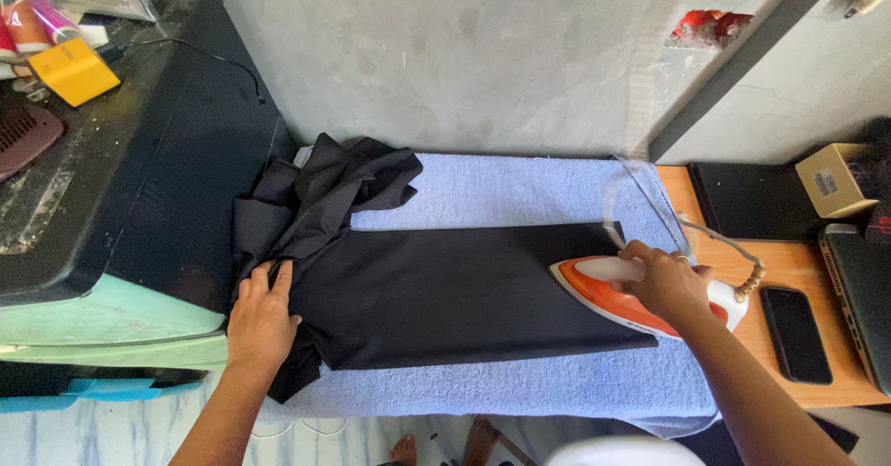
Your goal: The person irons a pair of black trousers on a blue towel-covered surface using a handheld iron. They smooth the fabric with their hands, move the iron back and forth, and reposition the trousers to iron different sections before folding them.
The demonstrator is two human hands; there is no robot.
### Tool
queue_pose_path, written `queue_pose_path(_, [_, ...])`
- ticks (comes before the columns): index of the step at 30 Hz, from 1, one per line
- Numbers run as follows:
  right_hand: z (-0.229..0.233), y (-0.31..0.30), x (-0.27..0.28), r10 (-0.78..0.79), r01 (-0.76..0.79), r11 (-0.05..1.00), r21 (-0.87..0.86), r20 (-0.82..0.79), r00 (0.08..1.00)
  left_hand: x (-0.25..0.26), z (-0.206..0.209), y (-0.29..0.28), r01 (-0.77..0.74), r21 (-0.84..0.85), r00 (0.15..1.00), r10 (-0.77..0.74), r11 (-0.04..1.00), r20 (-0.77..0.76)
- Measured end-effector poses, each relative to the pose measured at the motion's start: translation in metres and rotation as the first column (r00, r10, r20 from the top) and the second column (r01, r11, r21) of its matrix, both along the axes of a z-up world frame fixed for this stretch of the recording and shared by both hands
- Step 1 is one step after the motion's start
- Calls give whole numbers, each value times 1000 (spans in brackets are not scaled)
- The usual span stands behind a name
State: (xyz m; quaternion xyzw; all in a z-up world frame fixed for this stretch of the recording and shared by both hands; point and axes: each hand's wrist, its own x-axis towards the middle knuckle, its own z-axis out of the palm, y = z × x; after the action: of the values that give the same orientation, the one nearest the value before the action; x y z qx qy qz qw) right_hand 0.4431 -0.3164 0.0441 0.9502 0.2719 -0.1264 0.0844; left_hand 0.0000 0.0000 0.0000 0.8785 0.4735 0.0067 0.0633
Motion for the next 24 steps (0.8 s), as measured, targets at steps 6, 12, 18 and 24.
queue_pose_path(6, [-3, 42, -61, 251, -254, 956, 145, 43, 967, 0, 0, -6, 57, 52, 997, -59, 997, 45])
queue_pose_path(12, [7, 133, -171, 482, -487, 857, 168, 74, 873, 2, -2, -29, 204, 154, 951, -233, 967, 202])
queue_pose_path(18, [17, 151, -174, 523, -518, 835, 186, 22, 852, -22, -32, -47, 525, -282, 844, -447, 803, 296])
queue_pose_path(24, [14, 151, -166, 528, -518, 834, 191, -5, 849, -35, -21, -51, 448, -501, 892, -404, 740, 200])
